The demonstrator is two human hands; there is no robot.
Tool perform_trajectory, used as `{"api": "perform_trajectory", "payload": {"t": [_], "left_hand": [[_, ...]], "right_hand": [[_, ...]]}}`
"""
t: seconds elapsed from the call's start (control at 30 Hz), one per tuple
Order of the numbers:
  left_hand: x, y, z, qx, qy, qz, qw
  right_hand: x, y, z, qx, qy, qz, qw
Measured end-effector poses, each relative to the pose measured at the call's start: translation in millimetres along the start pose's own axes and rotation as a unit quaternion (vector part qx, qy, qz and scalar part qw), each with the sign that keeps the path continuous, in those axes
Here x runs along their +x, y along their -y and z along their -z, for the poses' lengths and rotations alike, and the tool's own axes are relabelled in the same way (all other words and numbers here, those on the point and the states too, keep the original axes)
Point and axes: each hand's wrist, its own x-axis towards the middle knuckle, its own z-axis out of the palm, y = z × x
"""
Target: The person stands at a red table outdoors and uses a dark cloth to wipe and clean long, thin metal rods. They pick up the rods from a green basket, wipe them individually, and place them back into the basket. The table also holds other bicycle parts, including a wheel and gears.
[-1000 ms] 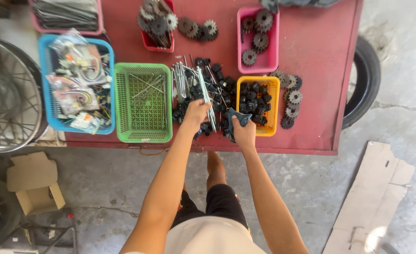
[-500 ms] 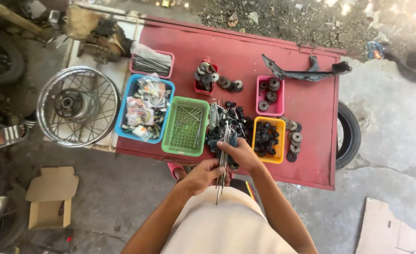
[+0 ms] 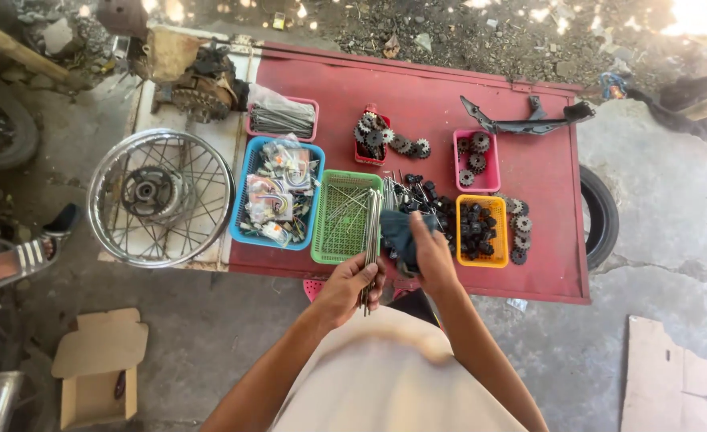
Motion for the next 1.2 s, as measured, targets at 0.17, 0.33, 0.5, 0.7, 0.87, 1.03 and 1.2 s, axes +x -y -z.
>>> {"api": "perform_trajectory", "payload": {"t": [0.17,0.33,0.5,0.7,0.87,1.03,1.2], "left_hand": [[3,-38,-3,0.05,0.021,-0.02,0.998],[10,-33,-30,0.112,0.02,-0.052,0.992],[18,-22,-53,0.245,-0.005,-0.166,0.955],[22,-1,-101,0.219,-0.057,-0.182,0.957],[29,16,-127,0.177,-0.116,-0.147,0.966],[37,54,-132,0.076,-0.139,-0.098,0.983],[39,66,-122,0.048,-0.194,-0.181,0.963]], "right_hand": [[-20,14,-23,0.201,-0.067,0.008,0.977],[-35,19,-23,0.236,-0.036,0.009,0.971],[-28,31,6,-0.111,0.051,0.169,0.978],[9,28,54,-0.139,0.075,0.16,0.974],[26,50,86,-0.061,0.118,0.136,0.982],[23,52,98,0.038,0.168,0.064,0.983],[5,40,96,-0.123,0.241,0.121,0.955]]}}
